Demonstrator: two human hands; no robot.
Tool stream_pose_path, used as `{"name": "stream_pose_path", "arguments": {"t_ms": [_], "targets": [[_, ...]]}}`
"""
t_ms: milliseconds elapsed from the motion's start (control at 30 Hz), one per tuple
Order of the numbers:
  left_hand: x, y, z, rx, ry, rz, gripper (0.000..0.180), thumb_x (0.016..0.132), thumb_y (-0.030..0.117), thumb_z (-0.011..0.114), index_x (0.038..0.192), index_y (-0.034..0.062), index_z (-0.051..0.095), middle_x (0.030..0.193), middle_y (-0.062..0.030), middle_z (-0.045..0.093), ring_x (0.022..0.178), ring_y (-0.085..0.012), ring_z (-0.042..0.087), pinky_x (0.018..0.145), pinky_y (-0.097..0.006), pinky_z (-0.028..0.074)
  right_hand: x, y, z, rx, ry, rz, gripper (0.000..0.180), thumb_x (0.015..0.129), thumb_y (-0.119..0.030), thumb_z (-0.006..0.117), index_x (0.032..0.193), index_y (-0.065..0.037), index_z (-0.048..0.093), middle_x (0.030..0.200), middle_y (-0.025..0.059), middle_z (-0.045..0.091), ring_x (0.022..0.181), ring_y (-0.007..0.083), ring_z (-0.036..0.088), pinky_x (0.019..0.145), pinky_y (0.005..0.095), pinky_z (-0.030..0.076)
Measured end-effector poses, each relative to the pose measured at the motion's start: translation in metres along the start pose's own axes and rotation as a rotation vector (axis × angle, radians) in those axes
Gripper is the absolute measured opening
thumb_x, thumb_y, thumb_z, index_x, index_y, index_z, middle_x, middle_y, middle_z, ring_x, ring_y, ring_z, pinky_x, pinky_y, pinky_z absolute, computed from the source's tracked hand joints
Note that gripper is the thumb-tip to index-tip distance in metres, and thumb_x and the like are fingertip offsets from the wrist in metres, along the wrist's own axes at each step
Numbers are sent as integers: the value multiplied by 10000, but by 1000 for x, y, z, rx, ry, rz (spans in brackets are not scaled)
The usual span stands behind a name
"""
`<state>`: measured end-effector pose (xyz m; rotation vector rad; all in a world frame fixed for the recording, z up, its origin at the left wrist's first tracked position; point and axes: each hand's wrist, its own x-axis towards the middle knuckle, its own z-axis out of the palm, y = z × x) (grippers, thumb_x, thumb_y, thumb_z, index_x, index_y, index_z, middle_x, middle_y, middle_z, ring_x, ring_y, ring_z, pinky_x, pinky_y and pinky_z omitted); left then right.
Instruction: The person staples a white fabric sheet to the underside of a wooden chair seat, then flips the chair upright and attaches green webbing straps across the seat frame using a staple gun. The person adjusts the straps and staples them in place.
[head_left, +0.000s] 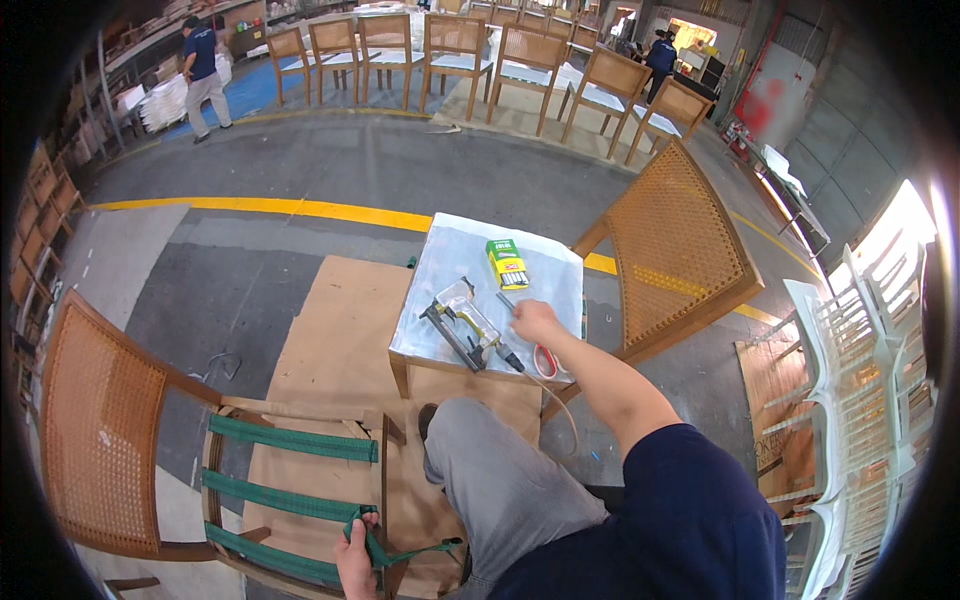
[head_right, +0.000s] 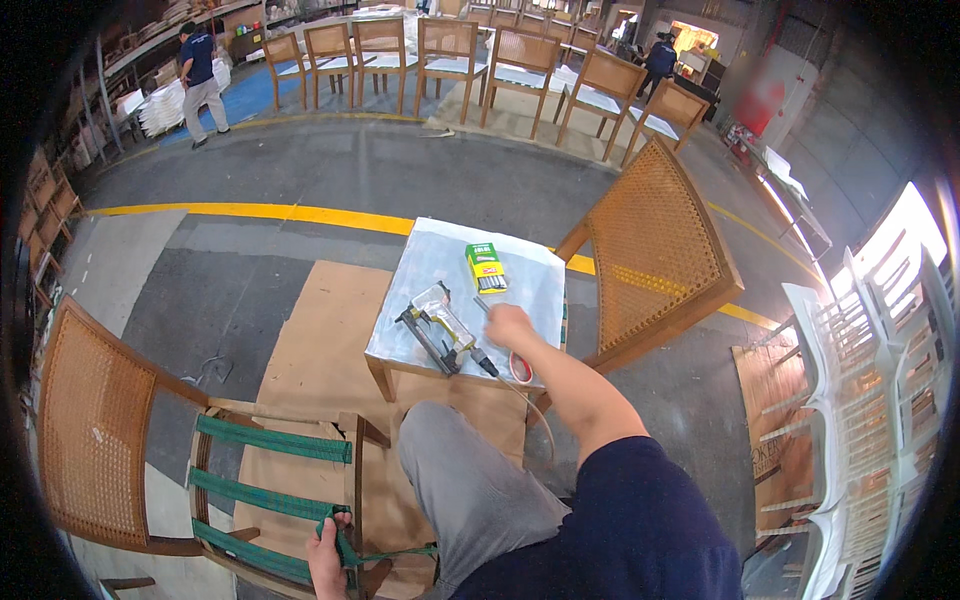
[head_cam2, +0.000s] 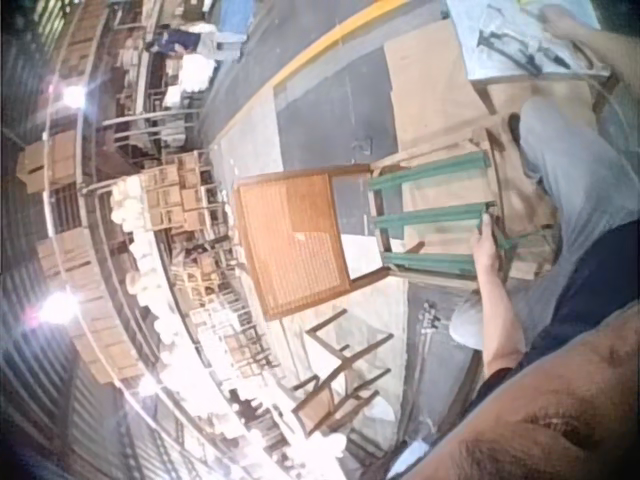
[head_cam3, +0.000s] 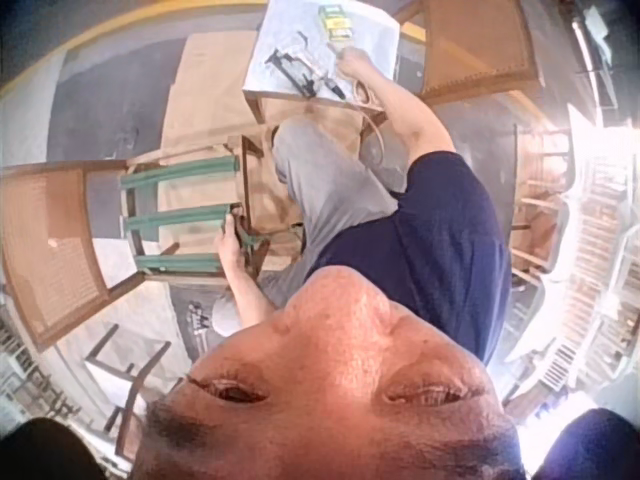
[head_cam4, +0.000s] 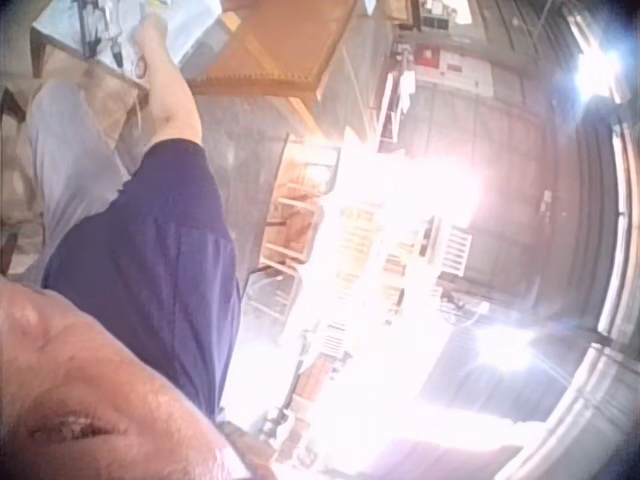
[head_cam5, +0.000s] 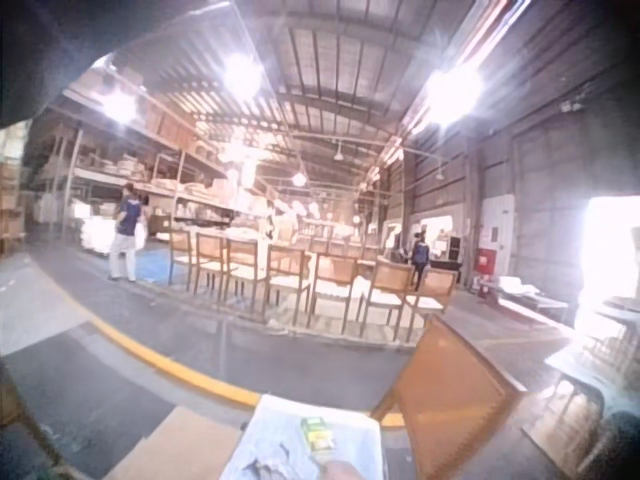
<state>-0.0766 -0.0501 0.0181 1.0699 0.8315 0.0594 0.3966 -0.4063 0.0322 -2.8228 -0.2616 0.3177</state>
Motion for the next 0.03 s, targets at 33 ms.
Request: {"name": "stream_pose_path", "arguments": {"t_ms": [33], "targets": [[-2,-3,-1,-39,-66,27,283,1070,184,648,1237,-33,721,1149,-132,776,1109,-229,717,1086,-378,513,-4,2,5,7,-4,1,406,835,-371,773,1140,-106,813,1148,207,775,1118,340,744,975,451,579]]}}
